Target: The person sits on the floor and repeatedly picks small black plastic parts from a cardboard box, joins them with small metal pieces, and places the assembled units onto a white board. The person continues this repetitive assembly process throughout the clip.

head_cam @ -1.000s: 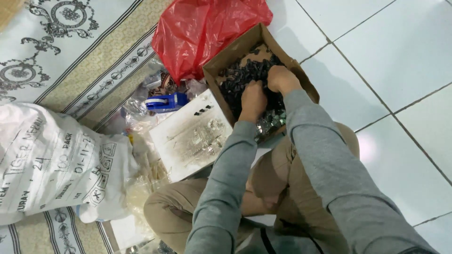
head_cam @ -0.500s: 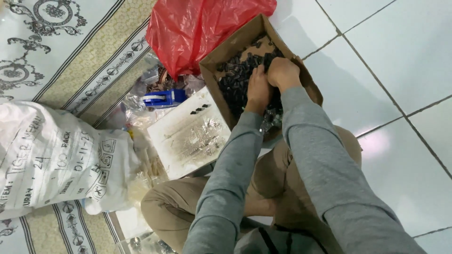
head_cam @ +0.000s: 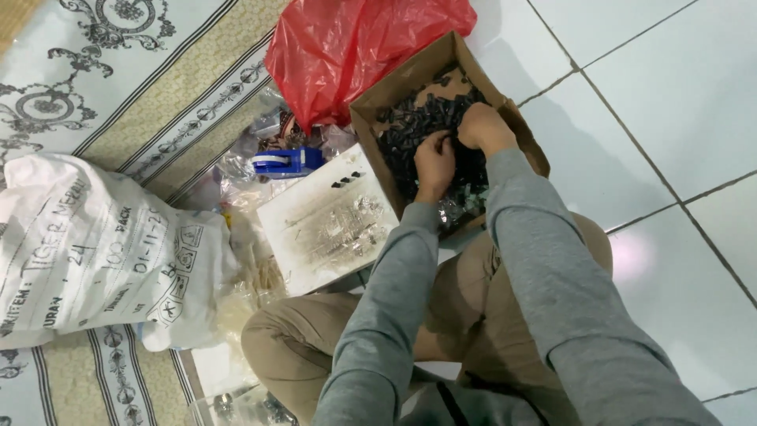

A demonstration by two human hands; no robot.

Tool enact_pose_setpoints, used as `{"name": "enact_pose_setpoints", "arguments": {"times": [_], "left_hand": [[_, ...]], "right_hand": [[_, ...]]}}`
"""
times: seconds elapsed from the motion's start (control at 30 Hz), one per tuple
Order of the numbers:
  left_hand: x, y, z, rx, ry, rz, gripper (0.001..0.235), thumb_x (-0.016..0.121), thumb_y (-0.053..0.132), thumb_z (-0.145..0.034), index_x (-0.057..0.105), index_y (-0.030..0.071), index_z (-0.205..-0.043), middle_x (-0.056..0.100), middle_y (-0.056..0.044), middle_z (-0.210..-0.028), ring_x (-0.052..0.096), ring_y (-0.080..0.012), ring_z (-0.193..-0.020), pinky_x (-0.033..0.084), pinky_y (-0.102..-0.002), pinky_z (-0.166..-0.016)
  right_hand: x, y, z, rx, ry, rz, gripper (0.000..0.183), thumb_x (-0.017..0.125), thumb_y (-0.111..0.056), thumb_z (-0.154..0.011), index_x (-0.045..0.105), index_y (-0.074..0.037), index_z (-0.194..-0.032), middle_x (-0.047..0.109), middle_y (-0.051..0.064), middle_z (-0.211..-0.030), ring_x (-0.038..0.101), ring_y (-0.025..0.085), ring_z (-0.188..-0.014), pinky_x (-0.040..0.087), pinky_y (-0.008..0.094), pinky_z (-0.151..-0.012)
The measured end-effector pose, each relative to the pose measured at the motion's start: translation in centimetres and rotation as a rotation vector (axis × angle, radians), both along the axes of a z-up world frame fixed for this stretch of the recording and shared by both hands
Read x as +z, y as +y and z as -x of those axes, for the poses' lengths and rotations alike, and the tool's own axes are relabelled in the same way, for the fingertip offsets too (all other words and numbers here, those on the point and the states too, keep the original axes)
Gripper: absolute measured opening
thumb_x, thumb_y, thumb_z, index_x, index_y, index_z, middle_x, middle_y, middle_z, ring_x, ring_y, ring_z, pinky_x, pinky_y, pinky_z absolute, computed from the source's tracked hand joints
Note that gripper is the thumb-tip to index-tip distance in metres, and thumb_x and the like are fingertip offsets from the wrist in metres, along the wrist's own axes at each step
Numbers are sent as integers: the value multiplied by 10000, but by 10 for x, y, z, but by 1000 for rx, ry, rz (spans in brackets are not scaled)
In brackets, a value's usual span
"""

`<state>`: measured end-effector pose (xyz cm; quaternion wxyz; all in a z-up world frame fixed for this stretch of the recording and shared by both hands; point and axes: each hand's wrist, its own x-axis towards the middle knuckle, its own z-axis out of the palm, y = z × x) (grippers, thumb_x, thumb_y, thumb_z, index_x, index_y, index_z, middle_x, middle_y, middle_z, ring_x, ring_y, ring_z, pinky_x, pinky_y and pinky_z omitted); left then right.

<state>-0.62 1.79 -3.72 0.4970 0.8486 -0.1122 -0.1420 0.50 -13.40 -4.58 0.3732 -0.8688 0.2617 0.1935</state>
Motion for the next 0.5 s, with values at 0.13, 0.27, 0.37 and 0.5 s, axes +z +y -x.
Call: {"name": "enact_pose_setpoints", "arguments": {"times": [0.13,0.27,0.37,0.5], "left_hand": [[-11,3,-1,101,233,284,268,565,88,-1030,691,-5,-1247,712,-262,-1148,714,-305,-983,611,-378,-824],[-7,8,0,105,306,291,260,576,93,-1019,693,7,-1235,725,-249,-1090,743,-274,-864,646,-357,-730],[-6,10,2,102,305,302,271,602,81,-1008,686,-19,-1246,712,-269,-1104,738,-274,-859,643,-348,-723],[8,11,5,45,229,241,303,641,65,-977,692,-36,-1259,719,-269,-1114,728,-274,-905,630,-390,-762]], "right_hand": [[-8,-3,-8,38,19,-39,322,521,-140,-1008,725,108,-983,721,305,-866,690,361,-727,574,454,-588],[62,8,12,121,69,-89,372,525,-180,-1010,713,123,-1116,741,304,-997,708,381,-843,604,487,-695],[93,13,24,84,84,-181,447,532,-267,-998,701,109,-1172,742,291,-1047,709,370,-904,604,466,-747],[47,1,15,-109,76,-319,500,729,-424,-901,733,59,-1030,756,229,-1006,748,310,-865,637,405,-662]]}}
